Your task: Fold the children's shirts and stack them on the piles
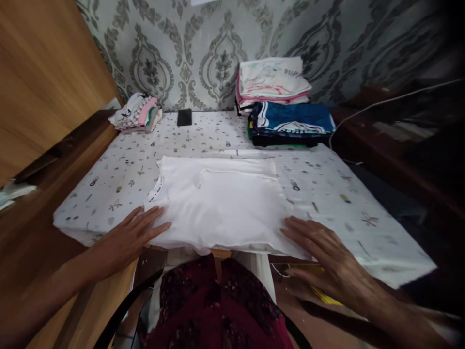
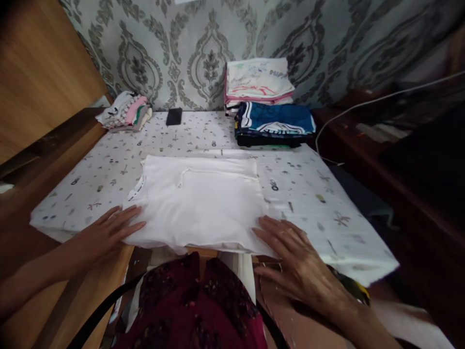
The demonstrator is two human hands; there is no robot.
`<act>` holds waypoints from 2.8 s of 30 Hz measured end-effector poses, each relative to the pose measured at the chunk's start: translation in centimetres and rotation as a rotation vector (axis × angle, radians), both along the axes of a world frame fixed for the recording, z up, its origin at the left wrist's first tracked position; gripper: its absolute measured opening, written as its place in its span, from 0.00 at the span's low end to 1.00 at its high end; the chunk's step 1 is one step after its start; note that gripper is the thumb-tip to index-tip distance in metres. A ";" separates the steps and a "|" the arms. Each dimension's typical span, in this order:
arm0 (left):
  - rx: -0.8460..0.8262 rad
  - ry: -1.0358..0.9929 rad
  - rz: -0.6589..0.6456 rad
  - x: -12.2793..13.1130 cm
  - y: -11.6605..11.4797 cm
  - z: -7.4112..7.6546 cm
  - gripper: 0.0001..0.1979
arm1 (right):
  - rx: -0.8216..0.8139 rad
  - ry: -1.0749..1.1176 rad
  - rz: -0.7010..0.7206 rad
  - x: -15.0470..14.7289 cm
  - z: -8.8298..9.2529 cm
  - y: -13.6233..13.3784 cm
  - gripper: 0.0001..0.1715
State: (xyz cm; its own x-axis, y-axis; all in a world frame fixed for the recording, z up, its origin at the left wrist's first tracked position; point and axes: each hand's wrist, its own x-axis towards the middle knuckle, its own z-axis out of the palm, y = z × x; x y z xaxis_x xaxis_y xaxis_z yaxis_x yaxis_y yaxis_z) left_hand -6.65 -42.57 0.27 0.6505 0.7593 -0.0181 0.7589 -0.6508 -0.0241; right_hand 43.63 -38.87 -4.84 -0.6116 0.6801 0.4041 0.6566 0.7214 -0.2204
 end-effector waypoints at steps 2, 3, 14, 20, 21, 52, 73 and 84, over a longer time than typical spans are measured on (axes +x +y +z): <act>0.092 0.036 -0.014 0.1 -0.5 -1.5 0.35 | 0.016 -0.012 -0.030 0.1 -0.7 -1.2 0.33; 0.123 0.028 -0.023 0.2 -0.6 -2.1 0.35 | 0.012 -0.006 -0.051 0.1 -0.9 -1.5 0.30; -0.027 -0.458 0.109 1.5 1.9 0.2 0.17 | -0.350 0.276 -0.201 -0.3 3.0 -1.0 0.22; -0.341 -0.686 0.646 2.8 11.1 3.3 0.23 | -0.575 0.532 -0.403 -2.5 6.0 7.1 0.33; -0.364 -0.682 0.689 2.9 12.1 3.1 0.24 | -0.628 0.563 -0.420 -2.8 5.8 8.4 0.34; -0.027 -0.354 0.792 4.8 9.9 0.2 0.18 | -0.322 0.309 -0.601 -5.4 3.7 9.5 0.16; 0.078 -0.747 0.720 -0.3 11.2 2.5 0.16 | -0.380 0.251 -0.744 -6.5 3.7 9.7 0.33; -0.190 -0.195 0.171 6.0 9.3 -0.8 0.35 | -0.391 0.307 -0.718 -6.1 3.6 9.7 0.35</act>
